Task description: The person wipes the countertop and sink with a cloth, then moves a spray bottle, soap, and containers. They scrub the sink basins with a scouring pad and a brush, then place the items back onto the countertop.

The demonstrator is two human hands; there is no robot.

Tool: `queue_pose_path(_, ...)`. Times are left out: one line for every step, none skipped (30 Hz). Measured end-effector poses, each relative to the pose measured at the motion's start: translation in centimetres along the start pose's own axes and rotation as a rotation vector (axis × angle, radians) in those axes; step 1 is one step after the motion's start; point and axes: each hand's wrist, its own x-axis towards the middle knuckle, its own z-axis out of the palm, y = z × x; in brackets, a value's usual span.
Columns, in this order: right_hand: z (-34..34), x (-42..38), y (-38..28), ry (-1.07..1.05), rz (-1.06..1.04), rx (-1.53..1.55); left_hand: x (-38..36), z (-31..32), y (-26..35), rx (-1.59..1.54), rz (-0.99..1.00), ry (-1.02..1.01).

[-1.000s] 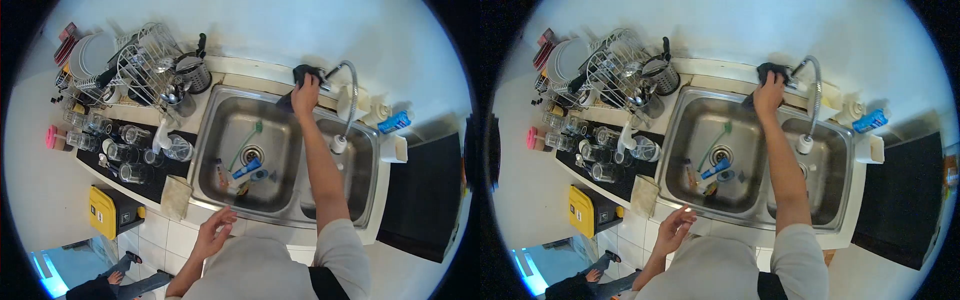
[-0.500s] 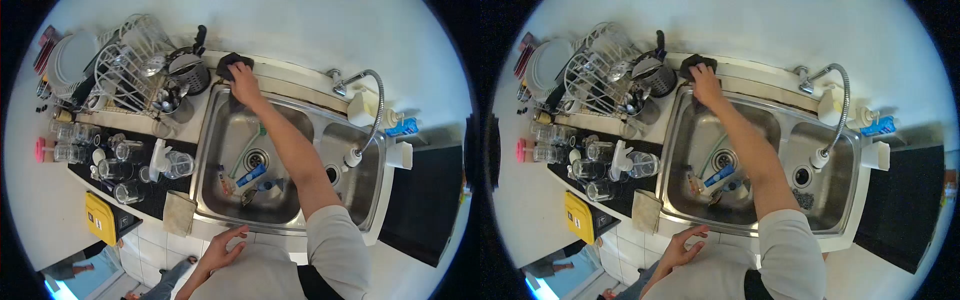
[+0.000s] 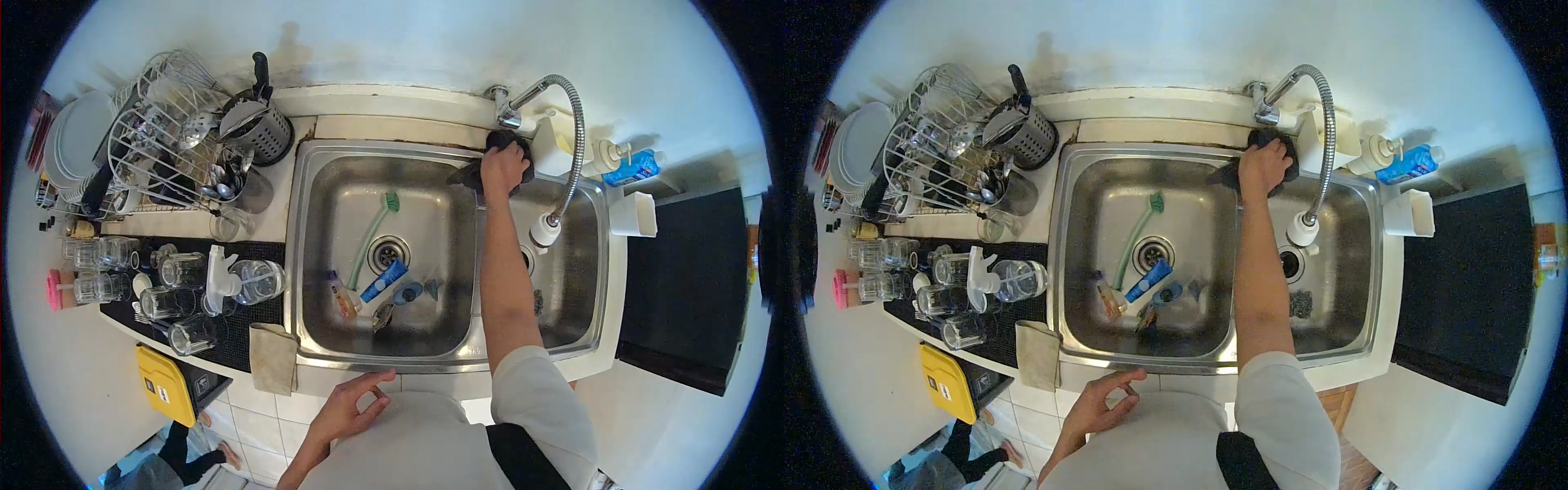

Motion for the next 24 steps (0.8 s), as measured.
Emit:
queue_pose_path(-0.6, 0.6, -0.9, -0.066, 0.037, 0.013, -0.1, 0.0, -0.1, -0.007, 0.007, 0.007)
queue_pose_path(-0.8, 1.0, -1.8, -0.131, 0.077, 0.024, -0.1, 0.1, -0.3, -0.012, 0.014, 0.012)
queue_pose_path(1.2, 1.0, -2.3, -0.097, -0.059, -0.107, 0.0, 0.1, -0.4, -0.018, 0.023, 0.016)
queue_pose_path(2.0, 0.2, -4.5, -0.098, -0.04, -0.072, 0.0, 0.1, -0.1, -0.019, 0.016, 0.021)
queue_pose_path(3.0, -1.1, -6.9, -0.141, -0.037, -0.027, 0.2, 0.2, 0.3, -0.021, 0.01, 0.024)
queue_pose_path(1.7, -2.6, -9.5, -0.2, -0.14, 0.009, 0.4, 0.3, 0.6, -0.023, 0.006, 0.026)
queue_pose_path(2.2, -4.1, -11.5, -0.19, -0.255, 0.021, 0.4, 0.4, 0.9, -0.004, 0.013, 0.024)
queue_pose_path(2.0, -4.9, -13.4, -0.287, -0.324, 0.096, 0.5, 0.5, 1.1, 0.013, 0.023, 0.021)
queue_pose_path(1.6, -5.7, -14.8, -0.332, -0.443, 0.14, 0.7, 0.8, 1.4, 0.031, 0.037, 0.017)
queue_pose_path(0.3, -6.0, -15.6, -0.382, -0.533, 0.265, 0.8, 1.0, 1.5, 0.012, 0.054, 0.015)
queue_pose_path(1.2, -5.8, -15.3, -0.404, -0.562, 0.47, 0.9, 1.2, 1.5, -0.006, 0.07, 0.016)
queue_pose_path(2.1, -5.8, -15.3, -0.427, -0.594, 0.68, 0.8, 1.3, 1.6, -0.025, 0.085, 0.024)
queue_pose_path(0.8, -5.7, -14.7, -0.401, -0.48, 0.741, 0.6, 1.1, 1.7, -0.028, 0.088, 0.029)
queue_pose_path(-0.7, -5.6, -13.2, -0.381, -0.376, 0.803, 0.5, 0.9, 1.7, -0.038, 0.092, 0.045)
queue_pose_path(-1.4, -5.2, -11.3, -0.342, -0.292, 0.802, 0.4, 0.8, 1.6, -0.056, 0.094, 0.067)
queue_pose_path(-3.1, -4.6, -9.3, -0.329, -0.235, 0.663, 0.3, 0.6, 1.1, -0.056, 0.115, 0.091)
queue_pose_path(-3.3, -4.2, -7.0, -0.153, -0.256, 0.533, 0.1, 0.3, 0.2, -0.06, 0.129, 0.109)
queue_pose_path(-3.1, -3.5, -5.1, -0.034, -0.249, 0.375, -0.1, 0.2, -0.5, -0.062, 0.142, 0.118)
queue_pose_path(-2.6, -2.6, -3.3, -0.005, -0.209, 0.275, -0.1, 0.1, -0.9, -0.068, 0.129, 0.106)
queue_pose_path(-2.0, -2.0, -2.6, 0.032, -0.167, 0.177, 0.0, 0.0, -1.1, -0.068, 0.122, 0.091)
queue_pose_path(-1.5, -2.0, -2.9, -0.018, -0.19, 0.135, 0.2, -0.2, -1.3, -0.065, 0.118, 0.075)
queue_pose_path(-1.0, -2.0, -3.2, -0.065, -0.209, 0.096, 0.3, -0.3, -1.3, -0.057, 0.13, 0.071)
queue_pose_path(-0.5, -1.9, -3.7, -0.111, -0.227, 0.058, 0.5, -0.5, -1.2, -0.047, 0.142, 0.067)
queue_pose_path(0.1, -2.3, -5.3, -0.111, -0.315, 0.087, 0.6, -0.6, -1.1, -0.039, 0.151, 0.065)
